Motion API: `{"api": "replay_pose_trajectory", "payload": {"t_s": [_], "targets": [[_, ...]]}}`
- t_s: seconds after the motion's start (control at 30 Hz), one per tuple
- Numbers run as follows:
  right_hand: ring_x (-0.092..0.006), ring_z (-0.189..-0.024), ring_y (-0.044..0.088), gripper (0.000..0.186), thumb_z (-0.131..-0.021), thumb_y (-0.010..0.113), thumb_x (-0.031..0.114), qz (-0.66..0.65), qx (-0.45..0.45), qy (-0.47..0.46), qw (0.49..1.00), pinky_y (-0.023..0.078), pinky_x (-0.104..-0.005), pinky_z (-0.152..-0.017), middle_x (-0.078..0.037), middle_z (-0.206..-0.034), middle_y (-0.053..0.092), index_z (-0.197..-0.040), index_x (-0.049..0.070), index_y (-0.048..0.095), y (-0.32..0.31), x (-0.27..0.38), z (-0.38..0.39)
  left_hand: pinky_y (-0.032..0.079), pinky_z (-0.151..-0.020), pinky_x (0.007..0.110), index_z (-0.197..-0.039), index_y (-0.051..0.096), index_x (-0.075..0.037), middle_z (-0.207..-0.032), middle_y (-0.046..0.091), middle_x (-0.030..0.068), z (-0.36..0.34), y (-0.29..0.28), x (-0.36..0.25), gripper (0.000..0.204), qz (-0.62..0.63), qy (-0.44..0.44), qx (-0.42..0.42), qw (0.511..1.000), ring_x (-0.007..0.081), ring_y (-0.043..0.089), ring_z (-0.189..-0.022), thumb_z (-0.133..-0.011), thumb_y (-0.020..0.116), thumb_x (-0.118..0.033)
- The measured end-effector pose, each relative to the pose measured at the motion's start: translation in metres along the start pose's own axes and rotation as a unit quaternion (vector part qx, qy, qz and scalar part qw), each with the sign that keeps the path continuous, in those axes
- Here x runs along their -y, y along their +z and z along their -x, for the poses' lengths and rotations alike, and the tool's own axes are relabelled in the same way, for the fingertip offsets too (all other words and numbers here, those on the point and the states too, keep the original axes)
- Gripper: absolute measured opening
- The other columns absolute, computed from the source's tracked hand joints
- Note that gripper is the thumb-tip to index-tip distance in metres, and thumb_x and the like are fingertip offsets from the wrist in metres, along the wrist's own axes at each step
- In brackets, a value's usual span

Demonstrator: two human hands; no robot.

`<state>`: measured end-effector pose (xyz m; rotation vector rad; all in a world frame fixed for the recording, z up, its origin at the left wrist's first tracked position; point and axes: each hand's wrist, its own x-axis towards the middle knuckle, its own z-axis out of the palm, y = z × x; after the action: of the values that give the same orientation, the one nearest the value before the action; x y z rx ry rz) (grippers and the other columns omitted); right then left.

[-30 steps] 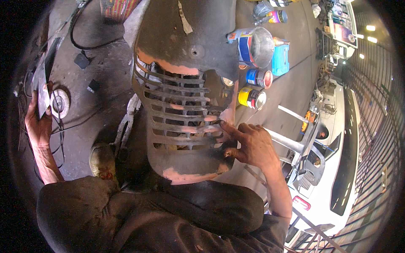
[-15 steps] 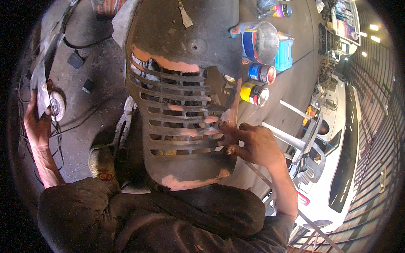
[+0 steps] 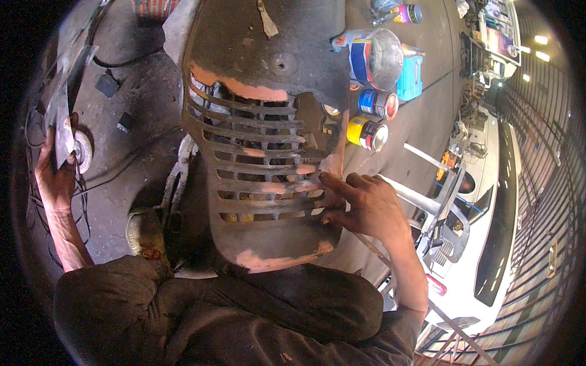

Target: The person applies pink body filler to a car grille using a metal spreader. They repeatedly scoop filler from a container and spread it into the grille's slots and surface, smoothing the material with the tool.

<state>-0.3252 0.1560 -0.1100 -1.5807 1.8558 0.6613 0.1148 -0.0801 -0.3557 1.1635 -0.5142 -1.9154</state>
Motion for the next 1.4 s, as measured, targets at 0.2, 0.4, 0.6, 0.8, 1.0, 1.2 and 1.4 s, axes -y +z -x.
{"api": "replay_pose_trajectory", "payload": {"t_s": [0.2, 0.4, 0.6, 0.8, 1.0, 1.2, 1.4], "targets": [[-0.0333, -0.077, 0.064, 0.058, -0.074, 0.074, 0.041, 0.059, 0.011, -0.032, 0.998, 0.048, -0.0442, -0.067, -0.011, -0.085, 0.061, -0.122, 0.017, 0.054, 0.003, 0.003, -0.008, 0.06, -0.071, 0.025, -0.133, 0.049, 0.005, -0.137, 0.048, 0.0165, -0.002, -0.01, 0.002, 0.036, 0.012, 0.014, 0.003, 1.0, 0.0204, 0.059, -0.11, -0.098, 0.045, -0.007], [-0.0292, -0.072, 0.061, 0.061, -0.068, 0.077, 0.033, 0.095, 0.008, -0.018, 0.995, 0.046, -0.0429, -0.068, -0.005, -0.078, 0.056, -0.124, 0.02, 0.056, 0.006, 0.006, -0.007, 0.059, -0.073, 0.025, -0.132, 0.05, 0.005, -0.136, 0.049, 0.0144, -0.002, -0.013, 0.005, 0.036, -0.048, 0.054, -0.005, 0.997, 0.0202, 0.058, -0.111, -0.098, 0.045, -0.004], [-0.0258, -0.072, 0.06, 0.054, -0.072, 0.075, 0.035, 0.056, 0.014, -0.023, 0.998, 0.047, -0.0401, -0.067, -0.006, -0.076, 0.057, -0.124, 0.024, 0.062, -0.002, 0.002, 0.003, 0.057, -0.074, 0.024, -0.132, 0.051, 0.004, -0.135, 0.05, 0.0144, 0.0, -0.015, 0.005, 0.036, -0.065, 0.06, -0.012, 0.996, 0.0201, 0.058, -0.111, -0.098, 0.046, -0.006], [-0.027, -0.071, 0.059, 0.051, -0.071, 0.076, 0.035, 0.017, -0.014, -0.016, 1.0, 0.046, -0.0402, -0.067, -0.006, -0.074, 0.056, -0.118, 0.019, 0.065, -0.003, 0.001, 0.011, 0.056, -0.08, 0.023, -0.136, 0.044, 0.005, -0.136, 0.05, 0.0155, 0.002, 0.0, -0.001, 0.043, -0.057, 0.027, 0.055, 0.996, 0.0182, 0.057, -0.112, -0.093, 0.044, 0.005], [-0.0287, -0.07, 0.06, 0.053, -0.071, 0.076, 0.038, 0.032, -0.047, -0.034, 0.998, 0.046, -0.0405, -0.066, -0.007, -0.075, 0.057, -0.118, 0.018, 0.065, 0.003, -0.001, 0.014, 0.058, -0.066, 0.024, -0.134, 0.043, 0.007, -0.128, 0.056, 0.0221, 0.01, 0.025, -0.011, 0.043, 0.035, -0.025, 0.062, 0.997, 0.0197, 0.063, -0.103, -0.097, 0.048, -0.014], [-0.0321, -0.073, 0.062, 0.056, -0.076, 0.072, 0.044, 0.059, -0.055, -0.033, 0.996, 0.047, -0.0408, -0.067, -0.009, -0.08, 0.06, -0.123, 0.018, 0.058, 0.01, 0.005, 0.014, 0.052, -0.061, 0.021, -0.132, 0.045, 0.005, -0.125, 0.061, 0.017, 0.019, 0.03, -0.019, 0.042, 0.11, -0.055, 0.044, 0.991, 0.0187, 0.066, -0.101, -0.098, 0.051, -0.018], [-0.0359, -0.072, 0.064, 0.049, -0.08, 0.067, 0.048, 0.109, -0.032, -0.008, 0.994, 0.047, -0.0449, -0.062, -0.013, -0.077, 0.064, -0.117, 0.017, 0.058, 0.01, 0.015, 0.008, 0.06, -0.06, 0.026, -0.128, 0.047, 0.005, -0.119, 0.062, 0.0214, 0.032, 0.038, -0.022, 0.039, 0.133, -0.032, 0.06, 0.989, 0.0226, 0.069, -0.094, -0.097, 0.052, -0.018]]}}
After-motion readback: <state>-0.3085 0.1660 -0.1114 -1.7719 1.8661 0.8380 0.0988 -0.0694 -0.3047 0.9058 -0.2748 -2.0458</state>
